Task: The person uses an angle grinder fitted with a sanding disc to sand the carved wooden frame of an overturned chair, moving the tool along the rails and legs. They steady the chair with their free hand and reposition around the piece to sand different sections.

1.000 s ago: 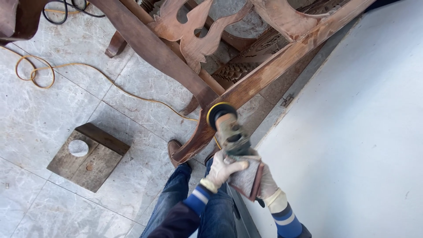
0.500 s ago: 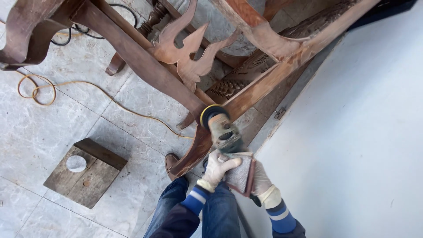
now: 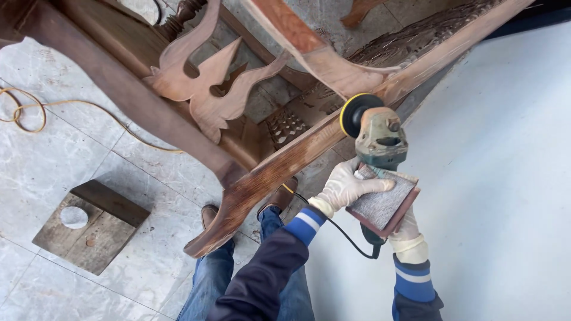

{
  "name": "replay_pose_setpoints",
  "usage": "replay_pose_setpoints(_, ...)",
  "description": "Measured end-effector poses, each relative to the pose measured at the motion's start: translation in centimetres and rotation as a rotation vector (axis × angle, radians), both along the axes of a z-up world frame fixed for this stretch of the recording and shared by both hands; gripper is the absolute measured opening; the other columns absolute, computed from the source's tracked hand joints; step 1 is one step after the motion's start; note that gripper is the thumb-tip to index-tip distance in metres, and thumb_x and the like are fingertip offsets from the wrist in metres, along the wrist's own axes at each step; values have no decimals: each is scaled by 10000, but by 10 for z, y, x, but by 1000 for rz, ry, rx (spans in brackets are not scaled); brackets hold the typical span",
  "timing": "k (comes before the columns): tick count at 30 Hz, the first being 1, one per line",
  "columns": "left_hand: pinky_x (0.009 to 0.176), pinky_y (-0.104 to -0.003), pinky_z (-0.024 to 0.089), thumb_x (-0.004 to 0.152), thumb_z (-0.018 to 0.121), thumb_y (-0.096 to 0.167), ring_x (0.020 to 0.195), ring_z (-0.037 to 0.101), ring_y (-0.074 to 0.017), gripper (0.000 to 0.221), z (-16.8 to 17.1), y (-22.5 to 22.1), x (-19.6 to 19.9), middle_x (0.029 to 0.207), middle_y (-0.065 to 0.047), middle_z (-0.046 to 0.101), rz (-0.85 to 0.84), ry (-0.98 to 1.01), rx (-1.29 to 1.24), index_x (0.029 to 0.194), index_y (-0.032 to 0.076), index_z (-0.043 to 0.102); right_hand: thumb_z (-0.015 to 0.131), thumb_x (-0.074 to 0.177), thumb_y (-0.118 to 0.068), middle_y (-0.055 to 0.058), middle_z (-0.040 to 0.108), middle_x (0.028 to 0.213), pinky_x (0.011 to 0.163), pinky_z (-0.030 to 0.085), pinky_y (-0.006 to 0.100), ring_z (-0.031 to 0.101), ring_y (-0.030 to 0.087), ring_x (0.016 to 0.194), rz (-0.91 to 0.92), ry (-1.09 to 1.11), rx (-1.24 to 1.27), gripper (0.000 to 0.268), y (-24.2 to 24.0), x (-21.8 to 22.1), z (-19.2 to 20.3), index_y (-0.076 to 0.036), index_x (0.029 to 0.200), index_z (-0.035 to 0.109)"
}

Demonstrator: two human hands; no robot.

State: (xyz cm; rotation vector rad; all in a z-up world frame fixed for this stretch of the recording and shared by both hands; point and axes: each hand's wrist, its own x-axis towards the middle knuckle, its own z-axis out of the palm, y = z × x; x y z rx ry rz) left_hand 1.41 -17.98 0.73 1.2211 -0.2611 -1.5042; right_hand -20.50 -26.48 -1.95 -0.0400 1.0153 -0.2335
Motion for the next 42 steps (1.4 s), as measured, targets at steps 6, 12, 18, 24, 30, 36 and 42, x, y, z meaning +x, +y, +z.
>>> replay_pose_setpoints(6,964,-324,576,663,884,500,1041,735,-230,852,-12,39,-29,1156,-148,736,26,-61,43,1281,-17,606,511,1014,-596,168,540,1390,992,523,471,553,316,1225,202,151,-286,703,29,-22,-11,-106,1502,384)
replay_pose_setpoints(12,988,-374,558,738,909,336,1068,689,-240,698,19,100,-16,1171,-168,726,300,241,-85,1242,-72,652,536,958,-510,161,548,1393,1057,538,445,591,288,1246,218,-193,-274,715,87,47,43,-115,1529,367)
replay_pose_setpoints(18,999,-356,560,669,901,376,1096,694,-218,806,-4,76,-11,1207,-130,704,176,211,-4,1307,9,573,544,1125,-430,204,513,1445,1135,485,461,542,310,1305,259,-183,-386,629,66,14,6,22,1524,364)
replay_pose_setpoints(24,986,-411,566,643,897,469,1089,695,-278,900,-4,24,0,1193,-163,708,123,114,-102,1314,-43,587,478,927,-668,140,497,1435,1066,497,474,563,297,1267,19,18,-7,728,27,4,2,-206,1482,378)
replay_pose_setpoints(30,978,-380,585,659,883,436,1068,709,-245,827,-2,74,-7,1189,-133,715,110,128,-6,1299,-4,600,490,988,-592,163,511,1394,1002,493,448,569,288,1226,224,1,-262,684,68,19,6,-215,1539,340)
replay_pose_setpoints(36,1006,-399,559,678,911,388,1082,685,-254,805,7,92,-3,1195,-155,701,272,250,-103,1298,-33,615,519,980,-544,152,524,1414,1071,522,424,566,277,1257,309,-4,-304,706,86,37,9,-150,1543,354)
replay_pose_setpoints(42,949,-399,583,645,896,389,1027,710,-249,794,-6,37,-3,1144,-161,722,93,129,-32,1257,-29,611,490,922,-668,163,546,1358,987,552,463,602,309,1199,98,27,-58,718,42,-1,-4,-210,1463,373)
